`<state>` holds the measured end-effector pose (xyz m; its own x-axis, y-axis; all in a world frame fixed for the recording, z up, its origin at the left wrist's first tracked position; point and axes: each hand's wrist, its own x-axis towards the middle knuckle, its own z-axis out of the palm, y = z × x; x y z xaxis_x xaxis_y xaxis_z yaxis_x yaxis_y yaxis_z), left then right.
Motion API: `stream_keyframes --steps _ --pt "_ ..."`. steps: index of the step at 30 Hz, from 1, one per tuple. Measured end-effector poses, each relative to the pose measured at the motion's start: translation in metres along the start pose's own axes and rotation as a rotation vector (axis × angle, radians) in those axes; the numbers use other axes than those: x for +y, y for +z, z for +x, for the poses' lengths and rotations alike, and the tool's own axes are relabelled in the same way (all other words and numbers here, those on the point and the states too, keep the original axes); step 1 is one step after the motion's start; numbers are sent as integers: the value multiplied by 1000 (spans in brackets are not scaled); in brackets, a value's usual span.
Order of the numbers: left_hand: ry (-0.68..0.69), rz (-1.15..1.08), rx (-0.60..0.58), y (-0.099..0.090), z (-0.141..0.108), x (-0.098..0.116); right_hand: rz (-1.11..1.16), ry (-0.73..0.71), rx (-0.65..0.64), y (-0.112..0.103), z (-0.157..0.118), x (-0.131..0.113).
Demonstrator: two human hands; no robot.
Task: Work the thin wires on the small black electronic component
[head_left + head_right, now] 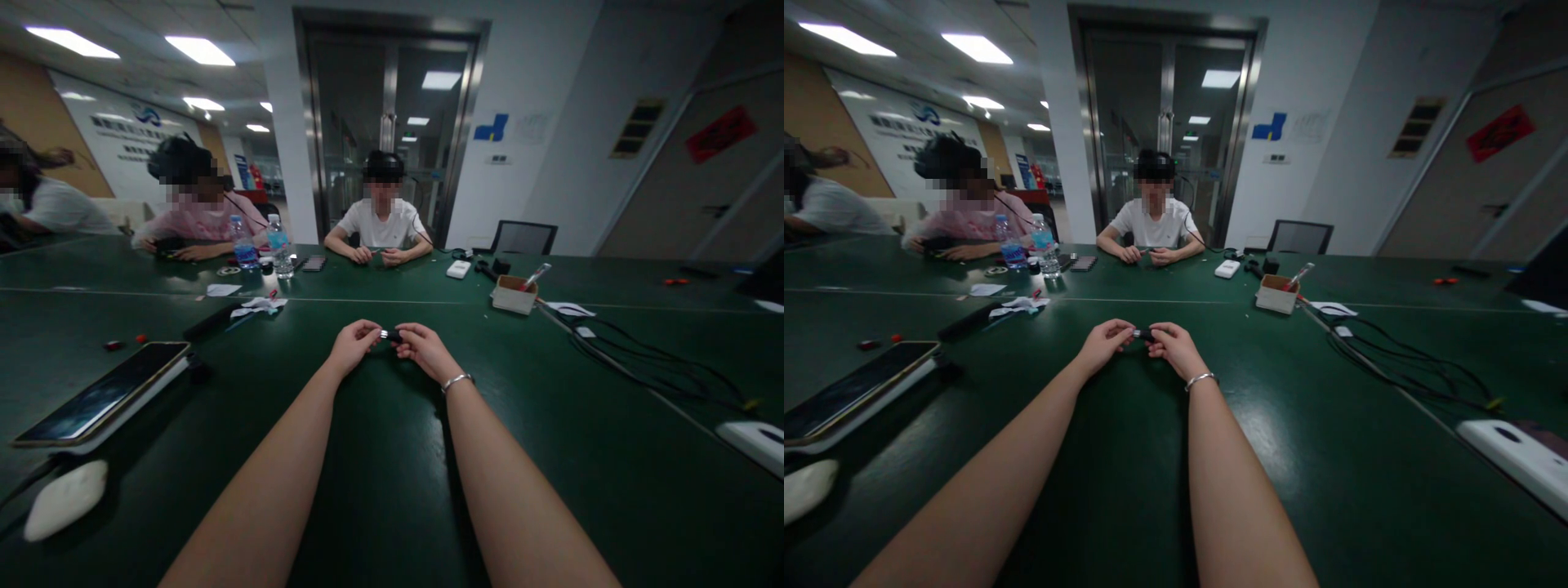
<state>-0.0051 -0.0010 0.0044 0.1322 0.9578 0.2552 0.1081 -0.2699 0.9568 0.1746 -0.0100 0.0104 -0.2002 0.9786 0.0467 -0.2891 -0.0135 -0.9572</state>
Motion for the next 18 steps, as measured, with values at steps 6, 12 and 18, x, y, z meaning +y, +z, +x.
stream_keyframes --steps 6,12,18 --pt "3 4 -9 0 -1 1 9 4 8 1 -1 -1" --pt "39 27 0 -1 0 -1 11 7 6 0 1 1" --pt "51 4 9 0 -3 2 12 3 8 0 3 3"
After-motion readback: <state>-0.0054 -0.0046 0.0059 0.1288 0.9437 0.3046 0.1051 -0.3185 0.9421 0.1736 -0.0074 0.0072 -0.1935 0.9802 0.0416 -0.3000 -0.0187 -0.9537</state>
